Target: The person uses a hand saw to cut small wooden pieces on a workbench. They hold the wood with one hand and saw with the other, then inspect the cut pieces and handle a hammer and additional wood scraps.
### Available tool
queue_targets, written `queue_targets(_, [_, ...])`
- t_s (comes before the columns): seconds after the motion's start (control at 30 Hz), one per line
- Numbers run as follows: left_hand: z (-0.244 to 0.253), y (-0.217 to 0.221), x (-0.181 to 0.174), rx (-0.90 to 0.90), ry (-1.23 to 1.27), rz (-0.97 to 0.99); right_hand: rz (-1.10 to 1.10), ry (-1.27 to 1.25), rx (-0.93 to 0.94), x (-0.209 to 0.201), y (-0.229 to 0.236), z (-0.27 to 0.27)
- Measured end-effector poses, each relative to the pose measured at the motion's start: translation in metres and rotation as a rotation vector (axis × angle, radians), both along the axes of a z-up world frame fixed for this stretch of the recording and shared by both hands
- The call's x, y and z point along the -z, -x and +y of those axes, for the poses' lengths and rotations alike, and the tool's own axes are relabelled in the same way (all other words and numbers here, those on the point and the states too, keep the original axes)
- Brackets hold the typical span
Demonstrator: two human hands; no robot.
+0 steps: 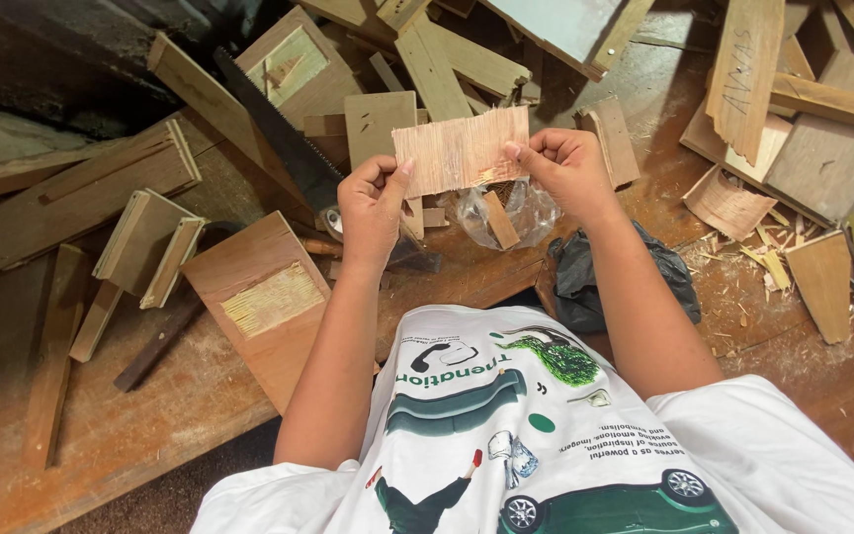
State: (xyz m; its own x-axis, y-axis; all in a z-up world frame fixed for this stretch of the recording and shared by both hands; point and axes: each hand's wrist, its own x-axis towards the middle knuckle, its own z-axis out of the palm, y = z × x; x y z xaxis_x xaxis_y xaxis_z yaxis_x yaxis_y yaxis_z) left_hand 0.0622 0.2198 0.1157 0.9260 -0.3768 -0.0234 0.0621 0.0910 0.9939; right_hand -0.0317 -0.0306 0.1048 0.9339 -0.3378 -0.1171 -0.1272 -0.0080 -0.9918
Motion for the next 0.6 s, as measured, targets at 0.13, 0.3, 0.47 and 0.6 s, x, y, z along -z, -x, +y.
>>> queue_targets(0.13, [-0.011,0.000,0.007,0.104,-0.101,0.132,0.217,-0.006,-0.001,0.011,0.015,-0.019])
queue_targets(0.3, [-0.027,0.004,0.025,0.264,-0.193,0.296,0.130,-0.191,0.218,0.036,0.035,-0.055])
queue_targets(0.47, [-0.034,0.009,0.046,0.321,-0.310,0.416,-0.119,-0.404,0.545,0.060,0.055,-0.088])
queue_targets(0.6, [-0.040,0.012,0.059,0.347,-0.397,0.389,0.275,-0.335,0.453,0.074,0.060,-0.090])
